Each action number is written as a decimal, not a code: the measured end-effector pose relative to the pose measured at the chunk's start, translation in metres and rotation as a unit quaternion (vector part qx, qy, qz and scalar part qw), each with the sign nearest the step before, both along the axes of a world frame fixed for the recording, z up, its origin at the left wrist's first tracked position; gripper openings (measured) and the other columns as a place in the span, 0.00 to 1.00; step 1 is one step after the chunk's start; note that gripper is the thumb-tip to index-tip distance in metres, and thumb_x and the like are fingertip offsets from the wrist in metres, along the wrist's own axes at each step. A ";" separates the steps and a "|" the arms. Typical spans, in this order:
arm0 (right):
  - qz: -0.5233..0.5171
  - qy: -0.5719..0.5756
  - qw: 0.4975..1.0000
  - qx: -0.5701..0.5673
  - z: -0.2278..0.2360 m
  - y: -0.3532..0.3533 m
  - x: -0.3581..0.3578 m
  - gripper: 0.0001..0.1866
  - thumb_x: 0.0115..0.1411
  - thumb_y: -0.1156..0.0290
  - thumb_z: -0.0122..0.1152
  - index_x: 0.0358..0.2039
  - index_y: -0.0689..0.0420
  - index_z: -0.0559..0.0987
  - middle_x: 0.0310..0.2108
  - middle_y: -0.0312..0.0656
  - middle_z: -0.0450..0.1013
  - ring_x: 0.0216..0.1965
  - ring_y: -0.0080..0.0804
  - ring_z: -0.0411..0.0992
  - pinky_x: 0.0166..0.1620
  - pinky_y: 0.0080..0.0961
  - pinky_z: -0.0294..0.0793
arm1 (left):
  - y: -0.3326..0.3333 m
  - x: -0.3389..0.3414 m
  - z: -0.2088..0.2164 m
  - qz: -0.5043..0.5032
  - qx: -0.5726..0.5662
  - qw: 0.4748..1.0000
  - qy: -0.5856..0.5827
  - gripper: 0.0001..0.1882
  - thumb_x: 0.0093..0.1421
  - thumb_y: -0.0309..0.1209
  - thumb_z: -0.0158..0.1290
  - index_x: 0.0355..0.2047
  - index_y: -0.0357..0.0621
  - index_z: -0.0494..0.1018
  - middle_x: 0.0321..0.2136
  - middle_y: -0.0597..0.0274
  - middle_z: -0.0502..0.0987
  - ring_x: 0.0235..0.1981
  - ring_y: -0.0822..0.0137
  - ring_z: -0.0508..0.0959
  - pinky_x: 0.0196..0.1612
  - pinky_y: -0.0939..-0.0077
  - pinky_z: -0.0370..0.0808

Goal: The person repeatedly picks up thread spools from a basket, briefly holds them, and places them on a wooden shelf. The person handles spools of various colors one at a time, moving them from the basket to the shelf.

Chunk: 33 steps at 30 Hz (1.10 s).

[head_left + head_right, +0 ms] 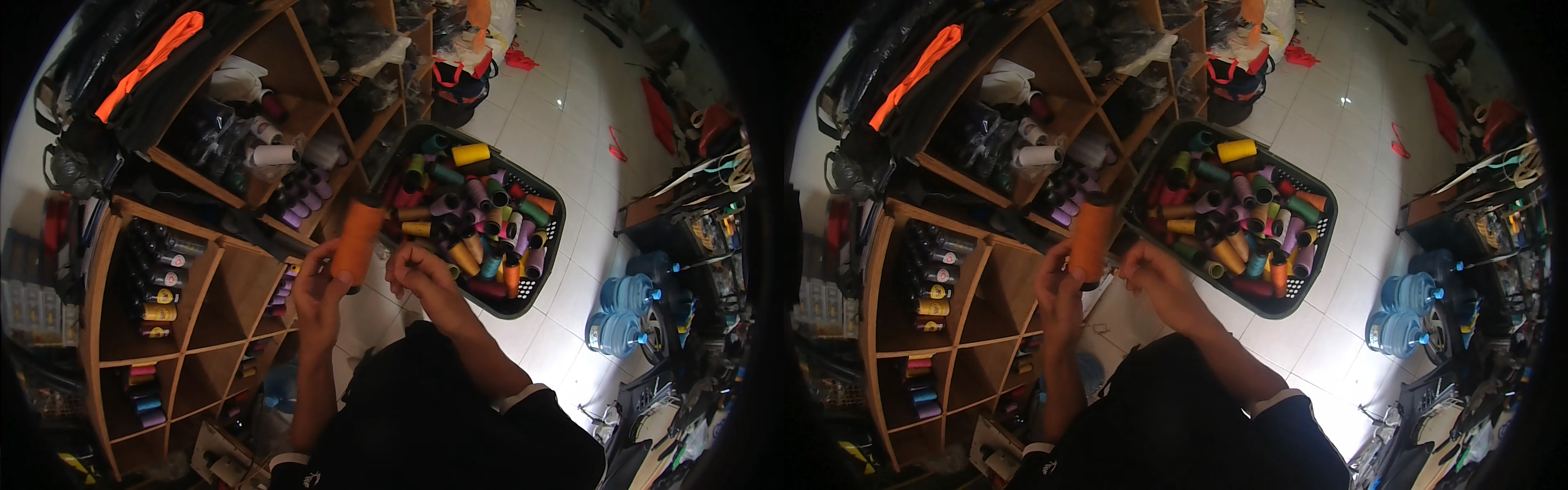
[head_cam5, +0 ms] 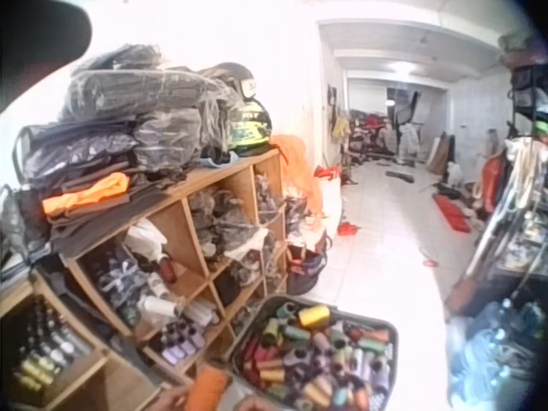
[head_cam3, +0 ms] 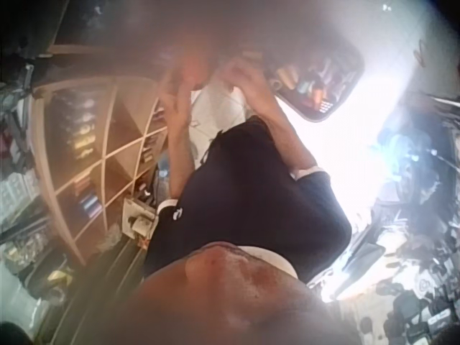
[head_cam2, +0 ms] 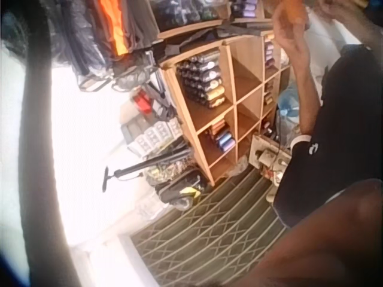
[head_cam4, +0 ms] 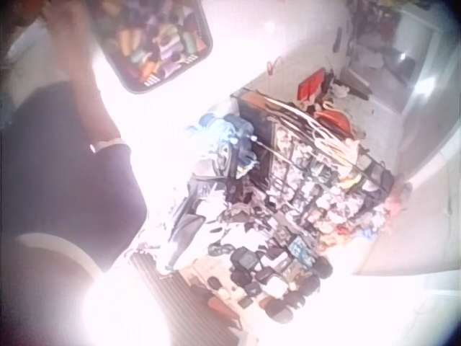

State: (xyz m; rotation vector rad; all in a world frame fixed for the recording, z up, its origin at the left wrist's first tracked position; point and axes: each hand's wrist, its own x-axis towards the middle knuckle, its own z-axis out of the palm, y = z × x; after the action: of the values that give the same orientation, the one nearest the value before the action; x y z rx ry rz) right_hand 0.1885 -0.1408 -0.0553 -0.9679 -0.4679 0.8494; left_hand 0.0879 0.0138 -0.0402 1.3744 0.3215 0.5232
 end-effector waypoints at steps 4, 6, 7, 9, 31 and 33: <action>-0.029 -0.059 0.997 -0.045 0.009 -0.007 0.004 0.03 0.63 0.71 0.51 0.34 0.56 0.69 0.33 0.32 0.64 0.34 0.18 0.62 0.40 0.18 0.64 | -0.007 0.003 0.000 0.008 -0.119 0.993 -0.019 0.18 0.61 0.30 0.54 0.49 0.35 0.67 0.42 0.58 0.73 0.43 0.69 0.75 0.47 0.73 0.73; -0.047 -0.104 0.992 -0.060 0.015 -0.007 0.003 0.03 0.63 0.71 0.52 0.34 0.56 0.69 0.32 0.32 0.64 0.34 0.17 0.62 0.40 0.18 0.64 | -0.015 0.007 0.005 0.022 -0.163 0.986 -0.038 0.15 0.62 0.32 0.53 0.46 0.37 0.67 0.42 0.57 0.73 0.43 0.67 0.76 0.48 0.71 0.73; -0.046 -0.121 0.989 -0.069 0.016 -0.007 0.000 0.03 0.63 0.71 0.52 0.34 0.56 0.69 0.32 0.32 0.64 0.34 0.18 0.62 0.40 0.18 0.64 | -0.019 0.008 0.006 0.031 -0.162 0.985 -0.040 0.14 0.63 0.33 0.52 0.44 0.38 0.66 0.42 0.55 0.74 0.42 0.66 0.76 0.48 0.69 0.73; -0.050 -0.154 0.983 -0.089 0.018 -0.006 -0.007 0.04 0.63 0.72 0.52 0.34 0.57 0.69 0.32 0.33 0.64 0.34 0.19 0.63 0.40 0.18 0.64 | -0.021 0.011 0.003 0.041 -0.168 0.984 -0.049 0.12 0.64 0.34 0.51 0.42 0.39 0.66 0.42 0.54 0.74 0.42 0.65 0.76 0.48 0.67 0.74; -0.087 -0.261 0.955 -0.106 0.018 0.006 -0.008 0.04 0.62 0.74 0.54 0.34 0.61 0.71 0.29 0.38 0.70 0.30 0.24 0.67 0.36 0.22 0.66 | -0.028 0.012 0.007 0.044 -0.215 0.975 -0.028 0.15 0.70 0.41 0.39 0.46 0.43 0.64 0.37 0.58 0.74 0.38 0.68 0.76 0.38 0.72 0.73; -0.081 -0.261 0.956 -0.109 0.018 0.005 -0.006 0.04 0.62 0.74 0.54 0.34 0.61 0.71 0.29 0.39 0.70 0.31 0.24 0.67 0.36 0.22 0.66 | -0.028 0.012 0.009 0.026 -0.210 0.977 -0.016 0.18 0.70 0.43 0.37 0.49 0.43 0.63 0.37 0.59 0.74 0.38 0.69 0.76 0.38 0.72 0.72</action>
State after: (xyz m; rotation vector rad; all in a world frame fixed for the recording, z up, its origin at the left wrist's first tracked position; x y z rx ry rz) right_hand 0.1823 -0.1359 -0.0374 -1.4259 -0.7433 0.4942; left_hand 0.1000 -0.0142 -0.0312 0.9480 0.4167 0.4872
